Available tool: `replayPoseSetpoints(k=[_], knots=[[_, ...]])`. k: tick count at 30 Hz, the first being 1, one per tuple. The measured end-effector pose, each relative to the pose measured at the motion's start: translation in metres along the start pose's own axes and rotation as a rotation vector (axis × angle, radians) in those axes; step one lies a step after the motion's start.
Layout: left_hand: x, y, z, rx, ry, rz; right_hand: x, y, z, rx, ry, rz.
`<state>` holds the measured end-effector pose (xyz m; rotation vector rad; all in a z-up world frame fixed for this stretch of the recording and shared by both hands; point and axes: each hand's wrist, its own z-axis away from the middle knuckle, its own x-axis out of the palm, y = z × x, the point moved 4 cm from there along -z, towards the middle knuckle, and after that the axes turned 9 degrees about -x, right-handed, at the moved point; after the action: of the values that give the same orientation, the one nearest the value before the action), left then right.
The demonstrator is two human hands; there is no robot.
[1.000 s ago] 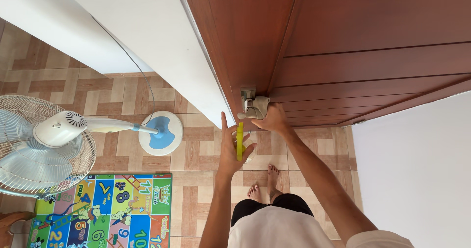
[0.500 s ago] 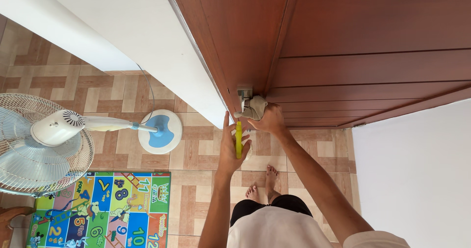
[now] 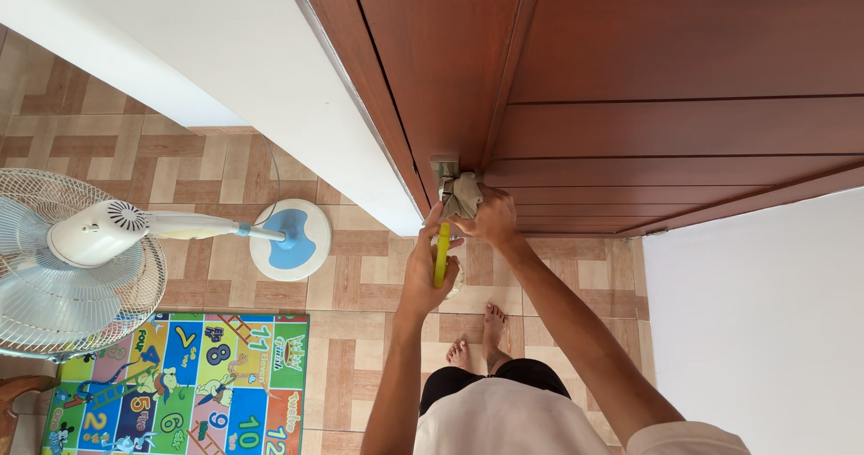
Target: The person cleans a wooden door by spraying a cleaning solution from a yellow bottle and wiping the surface with a cloth. They focus on the door handle, hinges, and the lower edge of the door.
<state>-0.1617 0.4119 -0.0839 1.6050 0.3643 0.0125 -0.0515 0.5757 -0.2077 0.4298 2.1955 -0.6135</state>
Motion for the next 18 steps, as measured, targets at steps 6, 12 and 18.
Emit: replayPoseSetpoints(k=[6,12,18], knots=[[0.003,-0.003,-0.006,0.030,0.001,-0.012,-0.002,0.001,-0.002,0.019,-0.017,-0.071],[0.004,-0.002,-0.009,-0.069,-0.029,0.005,-0.012,-0.007,-0.011,0.065,-0.101,-0.094],[0.005,-0.004,-0.011,0.008,-0.009,-0.021,-0.009,-0.005,-0.012,0.130,-0.229,-0.027]])
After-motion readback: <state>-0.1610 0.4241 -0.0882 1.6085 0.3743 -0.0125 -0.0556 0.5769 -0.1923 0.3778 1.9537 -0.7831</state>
